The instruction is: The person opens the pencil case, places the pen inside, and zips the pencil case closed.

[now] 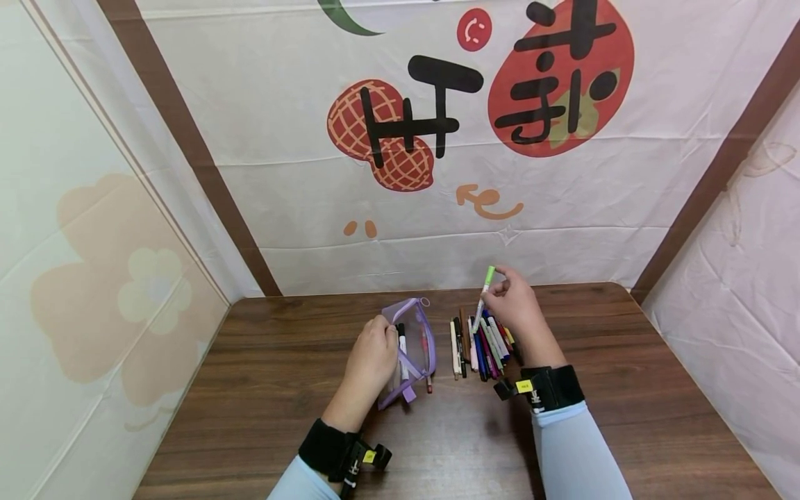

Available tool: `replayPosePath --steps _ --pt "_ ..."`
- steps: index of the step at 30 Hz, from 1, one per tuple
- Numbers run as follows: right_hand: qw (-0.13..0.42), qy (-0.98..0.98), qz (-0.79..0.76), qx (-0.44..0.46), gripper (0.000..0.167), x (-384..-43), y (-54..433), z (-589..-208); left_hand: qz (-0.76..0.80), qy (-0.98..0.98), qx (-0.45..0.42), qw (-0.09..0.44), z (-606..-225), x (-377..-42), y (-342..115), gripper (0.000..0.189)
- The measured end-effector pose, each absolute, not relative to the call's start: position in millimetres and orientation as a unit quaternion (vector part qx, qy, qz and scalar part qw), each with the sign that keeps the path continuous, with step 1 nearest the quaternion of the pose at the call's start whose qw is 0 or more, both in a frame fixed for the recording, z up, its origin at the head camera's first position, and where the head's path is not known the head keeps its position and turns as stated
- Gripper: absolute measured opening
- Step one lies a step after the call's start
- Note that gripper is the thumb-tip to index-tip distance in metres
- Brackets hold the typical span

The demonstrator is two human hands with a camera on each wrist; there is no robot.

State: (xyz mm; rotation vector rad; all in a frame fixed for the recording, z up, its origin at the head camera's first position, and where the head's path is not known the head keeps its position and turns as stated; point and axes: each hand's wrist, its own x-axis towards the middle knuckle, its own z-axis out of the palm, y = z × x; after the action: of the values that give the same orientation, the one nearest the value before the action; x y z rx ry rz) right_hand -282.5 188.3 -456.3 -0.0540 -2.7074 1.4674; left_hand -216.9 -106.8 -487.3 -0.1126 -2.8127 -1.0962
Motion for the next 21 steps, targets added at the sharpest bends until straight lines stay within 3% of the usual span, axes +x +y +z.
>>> replayPosePath --steps 7,21 --pt "0.002 -0.836 0.548 0.009 0.076 -284 164 -462 -0.363 -0.929 -0.041 0.064 -487 -217 -107 0.025" --pt "-0.046 -0.837 0.542 0.057 0.074 -273 115 -477 -0.363 -0.928 -0.043 0.068 -487 -217 -107 0.024"
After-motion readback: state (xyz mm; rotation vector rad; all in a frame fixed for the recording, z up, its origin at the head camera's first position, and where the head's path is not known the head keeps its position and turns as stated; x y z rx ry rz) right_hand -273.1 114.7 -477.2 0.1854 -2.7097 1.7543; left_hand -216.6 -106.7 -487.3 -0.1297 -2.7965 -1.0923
